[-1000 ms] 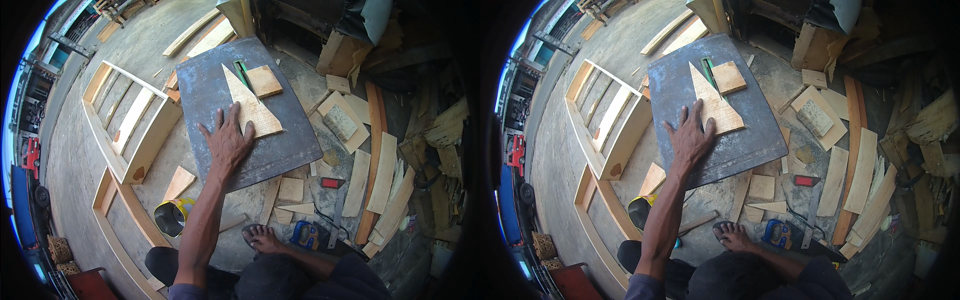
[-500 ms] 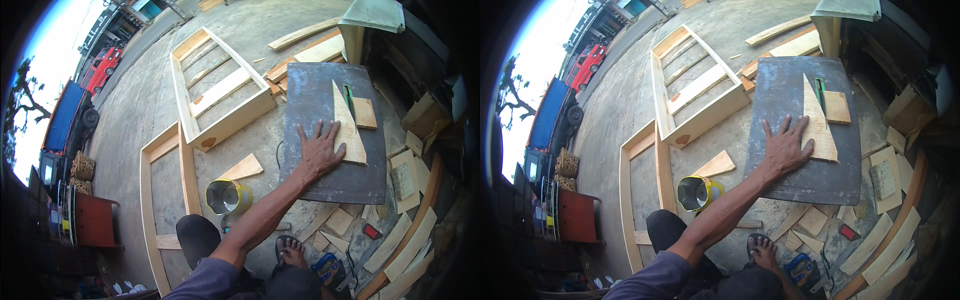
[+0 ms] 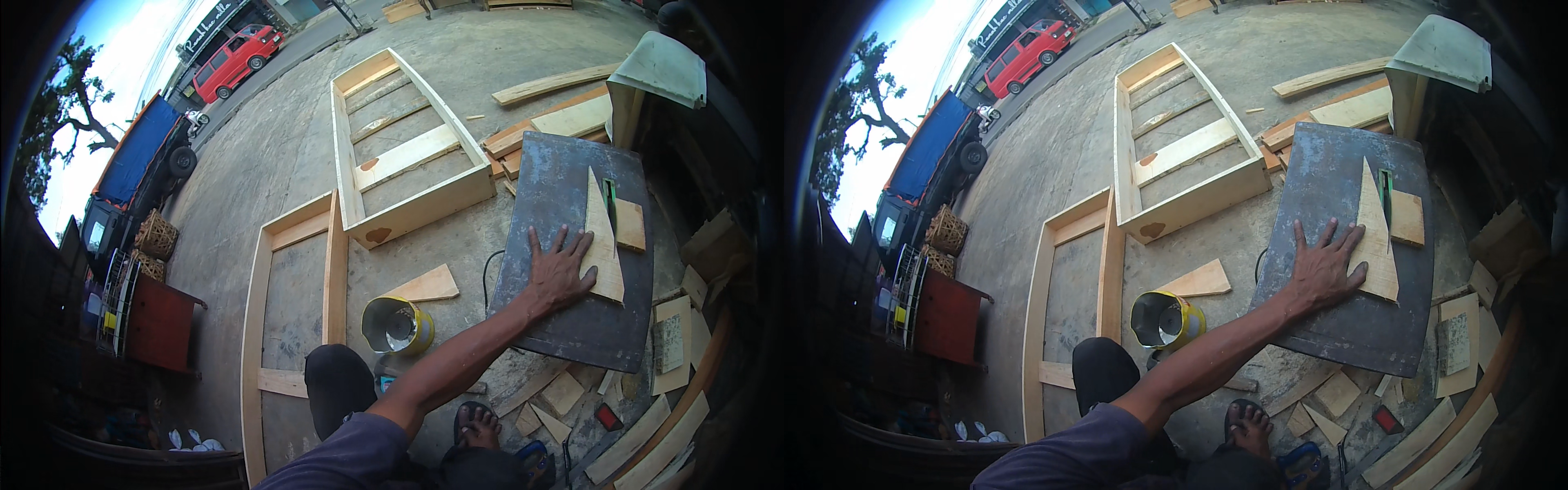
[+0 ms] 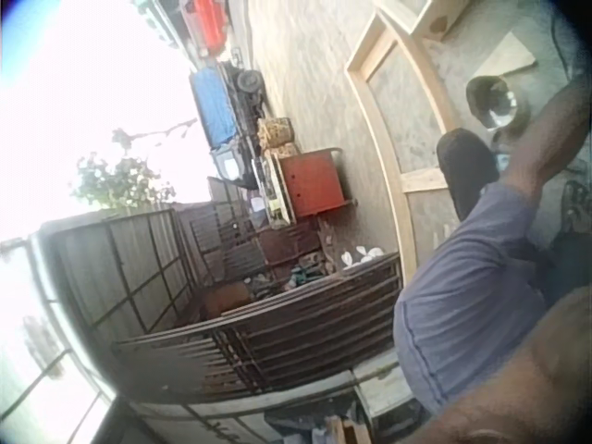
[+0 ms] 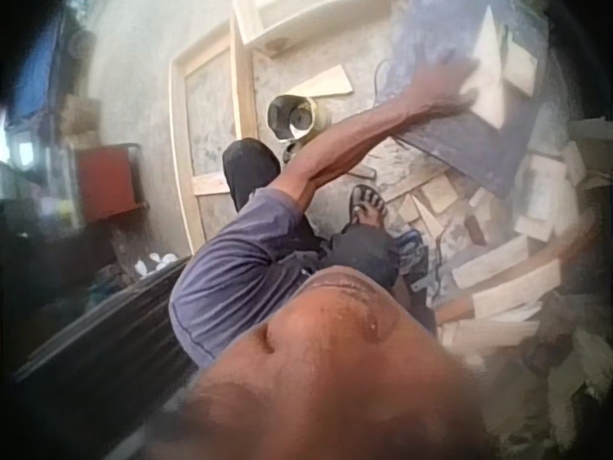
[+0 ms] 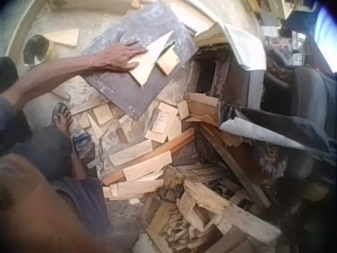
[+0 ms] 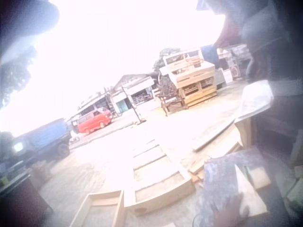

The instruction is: The person cuts small wooden pieces using a table saw, measures and marks them, then fits them into a larger wooden frame on the floor. They use a hammer to secure the pieces in place.

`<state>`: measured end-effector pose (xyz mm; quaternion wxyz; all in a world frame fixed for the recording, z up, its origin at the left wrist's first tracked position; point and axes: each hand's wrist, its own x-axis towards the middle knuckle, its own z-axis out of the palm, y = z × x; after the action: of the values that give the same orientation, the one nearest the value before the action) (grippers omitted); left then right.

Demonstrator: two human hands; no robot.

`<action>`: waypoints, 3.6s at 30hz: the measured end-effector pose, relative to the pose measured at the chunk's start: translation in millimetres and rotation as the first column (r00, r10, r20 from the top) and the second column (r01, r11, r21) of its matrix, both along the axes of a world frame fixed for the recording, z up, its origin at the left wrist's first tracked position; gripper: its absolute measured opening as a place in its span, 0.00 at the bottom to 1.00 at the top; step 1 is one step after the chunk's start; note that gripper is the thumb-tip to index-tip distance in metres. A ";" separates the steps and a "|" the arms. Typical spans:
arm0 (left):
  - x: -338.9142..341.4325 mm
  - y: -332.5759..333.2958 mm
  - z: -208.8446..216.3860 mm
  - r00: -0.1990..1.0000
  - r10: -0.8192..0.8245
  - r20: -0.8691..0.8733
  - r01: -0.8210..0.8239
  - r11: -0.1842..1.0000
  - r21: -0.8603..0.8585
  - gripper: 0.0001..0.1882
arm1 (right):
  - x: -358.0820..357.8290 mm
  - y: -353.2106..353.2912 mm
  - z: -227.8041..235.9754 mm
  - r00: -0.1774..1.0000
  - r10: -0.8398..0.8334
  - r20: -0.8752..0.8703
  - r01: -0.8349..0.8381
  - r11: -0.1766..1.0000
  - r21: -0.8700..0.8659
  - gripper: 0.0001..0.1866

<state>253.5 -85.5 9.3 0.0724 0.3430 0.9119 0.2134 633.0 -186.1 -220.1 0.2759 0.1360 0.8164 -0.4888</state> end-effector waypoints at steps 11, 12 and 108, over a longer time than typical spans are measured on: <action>-2.3 3.8 2.2 0.999 0.009 -0.040 -0.012 0.997 -0.077 0.40 | 0.5 -12.8 2.6 0.986 0.024 -0.163 -0.008 0.995 0.102 0.23; -2.5 4.4 2.7 0.999 0.004 -0.039 -0.007 0.998 -0.068 0.39 | -0.5 -13.3 3.7 0.981 0.010 -0.192 0.012 0.994 0.110 0.23; -32.7 17.7 -4.2 0.999 0.035 -0.032 -0.036 0.999 -0.028 0.38 | -6.0 -3.9 17.6 0.996 0.063 -0.062 -0.061 0.997 0.045 0.17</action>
<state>220.8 -67.7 5.1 0.0591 0.3290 0.9218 0.1961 627.0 -190.0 -202.5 0.2618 0.1008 0.8388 -0.4666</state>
